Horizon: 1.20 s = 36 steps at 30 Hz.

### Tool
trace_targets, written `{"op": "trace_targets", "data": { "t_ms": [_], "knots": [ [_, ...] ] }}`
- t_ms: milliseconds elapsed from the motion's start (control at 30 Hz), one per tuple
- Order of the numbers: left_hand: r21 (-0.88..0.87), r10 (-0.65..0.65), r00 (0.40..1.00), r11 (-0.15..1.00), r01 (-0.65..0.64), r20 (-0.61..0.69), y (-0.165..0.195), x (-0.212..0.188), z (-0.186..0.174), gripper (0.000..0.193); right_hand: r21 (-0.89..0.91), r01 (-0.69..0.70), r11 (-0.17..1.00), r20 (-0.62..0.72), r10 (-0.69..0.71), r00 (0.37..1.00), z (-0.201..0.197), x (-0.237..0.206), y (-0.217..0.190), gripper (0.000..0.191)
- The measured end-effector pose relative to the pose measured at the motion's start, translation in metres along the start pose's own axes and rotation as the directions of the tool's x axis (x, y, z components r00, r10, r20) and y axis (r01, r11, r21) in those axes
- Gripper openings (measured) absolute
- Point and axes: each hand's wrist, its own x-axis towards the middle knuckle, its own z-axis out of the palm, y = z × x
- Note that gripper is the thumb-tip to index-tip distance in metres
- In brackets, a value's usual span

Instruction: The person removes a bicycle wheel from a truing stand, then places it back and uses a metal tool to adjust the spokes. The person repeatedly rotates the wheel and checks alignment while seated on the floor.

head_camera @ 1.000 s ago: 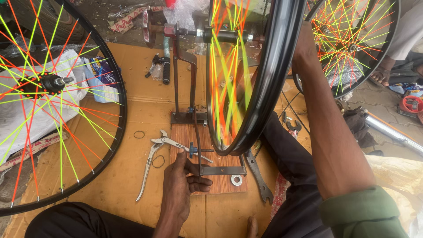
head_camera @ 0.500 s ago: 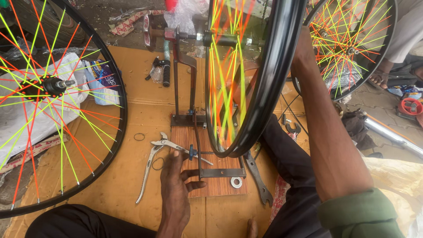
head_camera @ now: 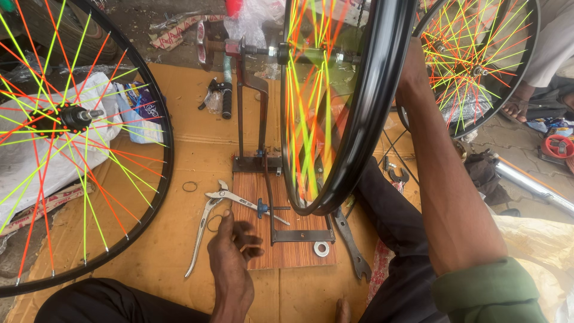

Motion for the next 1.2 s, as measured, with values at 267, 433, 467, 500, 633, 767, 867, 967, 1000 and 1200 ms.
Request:
{"op": "trace_targets", "data": {
  "t_ms": [267, 433, 467, 500, 633, 767, 867, 967, 1000, 1200],
  "knots": [
    [-0.017, -0.006, 0.997, 1.0, 0.004, -0.081, -0.005, 0.005, -0.003, 0.067, 0.006, -0.095, 0.995, -0.063, 0.095, 0.993, 0.002, 0.003, -0.001, 0.017],
    [-0.208, -0.034, 0.979, 0.975, 0.076, 0.2, -0.007, -0.003, 0.004, 0.05, -0.009, -0.035, 0.999, -0.01, 0.035, 0.999, 0.002, 0.005, 0.003, 0.016],
    [-0.258, -0.045, 0.957, 0.958, 0.123, 0.288, -0.007, -0.006, 0.008, 0.051, 0.043, -0.053, 0.998, -0.025, 0.054, 0.998, 0.001, 0.004, 0.003, 0.016],
    [-0.286, -0.051, 0.933, 0.945, 0.161, 0.357, -0.007, -0.009, 0.012, 0.054, 0.094, -0.072, 0.993, -0.04, 0.076, 0.996, 0.001, 0.003, 0.003, 0.016],
    [-0.318, -0.022, 0.837, 0.919, 0.232, 0.547, -0.001, -0.023, 0.021, 0.06, -0.087, 0.103, 0.991, 0.077, -0.097, 0.992, -0.002, -0.002, -0.001, 0.016],
    [-0.276, -0.01, 0.799, 0.936, 0.22, 0.601, 0.008, -0.03, 0.026, 0.058, -0.099, 0.069, 0.993, 0.052, -0.064, 0.997, -0.002, -0.001, 0.0, 0.018],
    [-0.239, -0.068, 0.817, 0.939, 0.246, 0.573, 0.011, -0.034, 0.029, 0.053, -0.302, 0.218, 0.928, 0.122, -0.189, 0.974, -0.003, 0.004, 0.005, 0.016],
    [-0.243, -0.064, 0.81, 0.937, 0.25, 0.583, 0.014, -0.036, 0.031, 0.055, -0.096, 0.074, 0.993, 0.039, -0.071, 0.997, -0.004, 0.008, 0.012, 0.016],
    [-0.228, -0.078, 0.812, 0.94, 0.253, 0.579, 0.016, -0.036, 0.032, 0.055, 0.081, -0.03, 0.996, -0.004, 0.031, 1.0, -0.004, 0.01, 0.013, 0.017],
    [-0.202, -0.063, 0.816, 0.955, 0.216, 0.575, 0.018, -0.036, 0.034, 0.042, -0.557, 0.258, 0.79, 0.103, -0.242, 0.965, -0.004, 0.011, 0.008, 0.01]
  ]
}}
